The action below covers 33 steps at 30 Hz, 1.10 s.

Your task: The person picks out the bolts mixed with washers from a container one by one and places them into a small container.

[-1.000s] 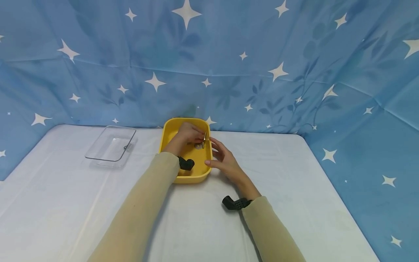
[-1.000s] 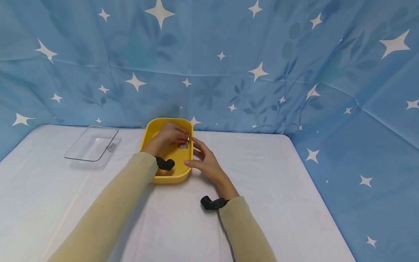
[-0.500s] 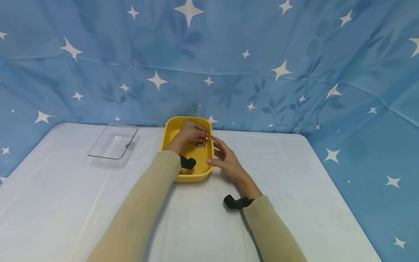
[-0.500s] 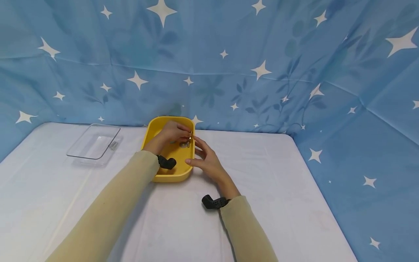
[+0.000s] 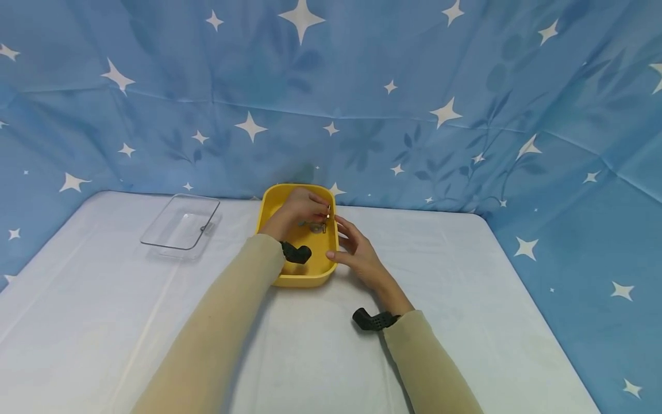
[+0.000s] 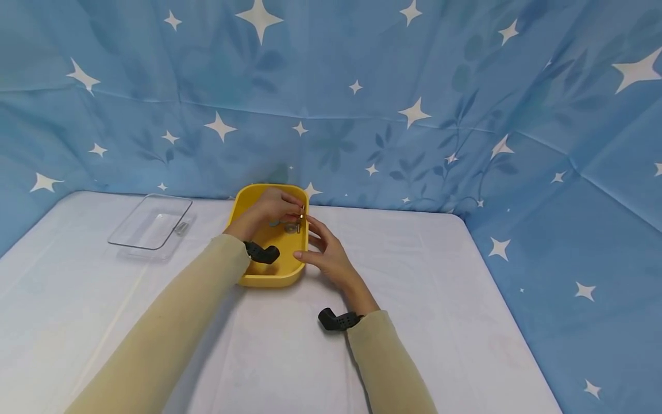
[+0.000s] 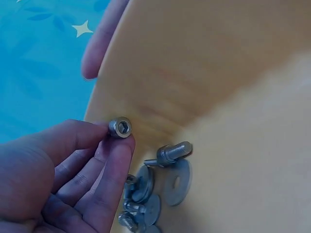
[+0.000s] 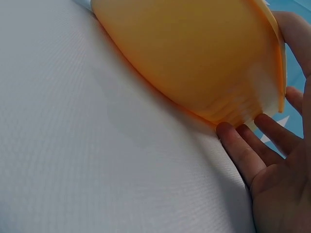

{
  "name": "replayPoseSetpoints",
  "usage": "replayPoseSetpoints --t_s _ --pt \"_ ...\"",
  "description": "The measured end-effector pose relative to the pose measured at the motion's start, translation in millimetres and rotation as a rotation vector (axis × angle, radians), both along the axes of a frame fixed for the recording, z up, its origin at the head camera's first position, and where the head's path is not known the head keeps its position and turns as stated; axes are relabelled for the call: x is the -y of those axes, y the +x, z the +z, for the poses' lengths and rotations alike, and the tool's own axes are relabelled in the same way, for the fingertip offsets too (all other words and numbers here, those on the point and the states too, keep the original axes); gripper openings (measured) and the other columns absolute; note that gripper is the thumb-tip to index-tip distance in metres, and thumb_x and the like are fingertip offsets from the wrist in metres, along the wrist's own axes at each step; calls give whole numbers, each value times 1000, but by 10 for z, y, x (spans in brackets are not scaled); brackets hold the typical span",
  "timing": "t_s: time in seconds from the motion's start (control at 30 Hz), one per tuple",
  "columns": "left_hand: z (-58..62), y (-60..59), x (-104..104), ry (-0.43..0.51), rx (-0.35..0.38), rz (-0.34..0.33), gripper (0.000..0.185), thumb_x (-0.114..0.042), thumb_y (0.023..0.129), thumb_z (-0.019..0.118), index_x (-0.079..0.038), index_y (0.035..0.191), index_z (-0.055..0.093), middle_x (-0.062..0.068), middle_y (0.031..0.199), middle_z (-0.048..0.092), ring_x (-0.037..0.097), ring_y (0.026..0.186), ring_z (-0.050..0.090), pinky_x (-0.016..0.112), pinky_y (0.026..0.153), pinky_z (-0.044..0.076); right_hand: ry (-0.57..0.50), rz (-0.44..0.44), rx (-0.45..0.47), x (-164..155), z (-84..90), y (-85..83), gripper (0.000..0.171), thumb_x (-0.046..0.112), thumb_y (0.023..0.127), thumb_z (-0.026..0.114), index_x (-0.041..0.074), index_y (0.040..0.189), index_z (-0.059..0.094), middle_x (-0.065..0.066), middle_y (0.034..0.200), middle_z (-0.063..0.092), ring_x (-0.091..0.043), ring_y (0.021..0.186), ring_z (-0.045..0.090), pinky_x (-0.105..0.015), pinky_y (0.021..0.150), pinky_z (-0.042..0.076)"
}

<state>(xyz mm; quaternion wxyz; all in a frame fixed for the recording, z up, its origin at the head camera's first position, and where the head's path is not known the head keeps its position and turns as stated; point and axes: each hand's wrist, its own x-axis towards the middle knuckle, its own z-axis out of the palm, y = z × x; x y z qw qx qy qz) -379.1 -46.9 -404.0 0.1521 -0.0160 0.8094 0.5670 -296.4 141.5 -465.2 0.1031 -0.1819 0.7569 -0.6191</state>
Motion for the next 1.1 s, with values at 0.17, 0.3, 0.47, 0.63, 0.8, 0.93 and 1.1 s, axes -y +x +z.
replayPoseSetpoints --t_s 0.17,0.3,0.47,0.63,0.8,0.93,1.1 --pt "110 61 65 -58 -30 -14 24 -13 94 71 -1 115 75 18 116 73 30 103 74 39 94 61 3 -2 -2 4 -8 -7 81 15 91 75 31 158 33 -5 165 34 -34 149 40 -50 122 36" --pt "221 113 164 -55 -47 -3 27 -13 94 71 1 117 74 21 116 73 34 106 73 43 98 59 3 -7 -12 4 -19 -9 82 15 90 76 30 158 33 -6 164 35 -33 149 40 -49 124 33" --pt "332 154 327 -61 -74 1 29 -12 94 70 2 119 73 22 120 71 34 108 72 45 100 57 -5 -7 -9 -12 -25 -15 83 14 90 76 29 159 33 -8 164 34 -34 149 40 -50 125 31" --pt "443 211 541 -77 -94 4 31 -10 95 68 5 122 70 22 127 67 31 107 73 44 101 57 -3 -14 7 -12 -23 -19 82 13 90 75 30 159 32 -8 165 32 -34 149 39 -51 125 30" --pt "527 240 769 -111 -91 37 30 -9 95 68 4 121 70 22 127 67 26 102 75 42 100 57 -3 -27 11 -26 -15 -8 83 13 89 76 31 158 33 -7 165 33 -34 149 40 -52 125 30" --pt "598 307 995 -162 -77 42 31 -10 95 68 3 123 70 21 127 67 29 108 73 41 99 58 -10 -18 12 -18 -9 1 83 14 89 76 31 158 33 -7 165 34 -35 149 39 -53 125 30" --pt "704 450 1298 -270 -65 21 34 -16 97 66 -1 127 69 18 131 65 32 116 69 38 98 59 -6 -17 14 -1 -10 3 83 12 90 74 30 159 32 -7 165 33 -34 150 39 -53 125 30"
